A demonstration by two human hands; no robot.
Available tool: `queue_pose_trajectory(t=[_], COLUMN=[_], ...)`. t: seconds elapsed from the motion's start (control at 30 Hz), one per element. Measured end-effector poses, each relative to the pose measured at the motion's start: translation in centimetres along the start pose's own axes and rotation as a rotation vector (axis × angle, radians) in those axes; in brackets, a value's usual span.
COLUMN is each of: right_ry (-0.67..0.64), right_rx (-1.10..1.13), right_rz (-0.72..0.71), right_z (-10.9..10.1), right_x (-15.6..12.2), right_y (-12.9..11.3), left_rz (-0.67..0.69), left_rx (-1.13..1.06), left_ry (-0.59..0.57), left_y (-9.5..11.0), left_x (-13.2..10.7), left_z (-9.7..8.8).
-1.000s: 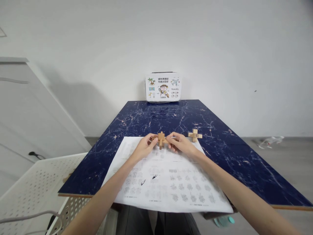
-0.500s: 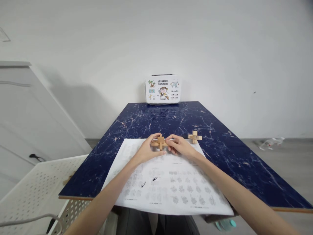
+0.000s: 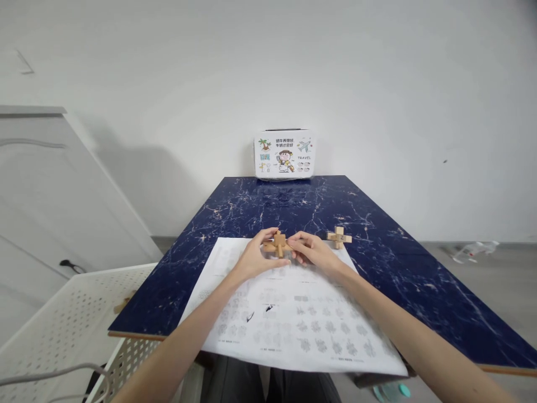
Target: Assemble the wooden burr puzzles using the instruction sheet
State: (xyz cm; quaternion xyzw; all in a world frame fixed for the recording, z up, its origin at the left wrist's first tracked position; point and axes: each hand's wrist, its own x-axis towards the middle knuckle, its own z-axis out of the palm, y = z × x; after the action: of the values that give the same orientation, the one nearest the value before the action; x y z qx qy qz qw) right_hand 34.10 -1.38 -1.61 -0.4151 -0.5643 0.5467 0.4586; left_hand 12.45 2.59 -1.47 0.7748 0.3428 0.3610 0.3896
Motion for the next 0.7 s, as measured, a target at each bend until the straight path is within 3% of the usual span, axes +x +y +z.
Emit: queue_pose_trajectory(t=[0.33,0.7], right_ry=[-0.03,-0.045], right_rx=[-0.04,-0.056], right_rz=[0.009,-0.001], right_z=[0.0,-0.09], right_x=[0.04,0.09], right_y=[0.37,0.41], left_rz=[-0.061,-0.034], left_rx=[-0.035,0.1], left_ry=[-0.042,-0.079], left_y=[0.17,-0.65], left_x=[-0.4,-0.53], left_z=[0.11,0.32])
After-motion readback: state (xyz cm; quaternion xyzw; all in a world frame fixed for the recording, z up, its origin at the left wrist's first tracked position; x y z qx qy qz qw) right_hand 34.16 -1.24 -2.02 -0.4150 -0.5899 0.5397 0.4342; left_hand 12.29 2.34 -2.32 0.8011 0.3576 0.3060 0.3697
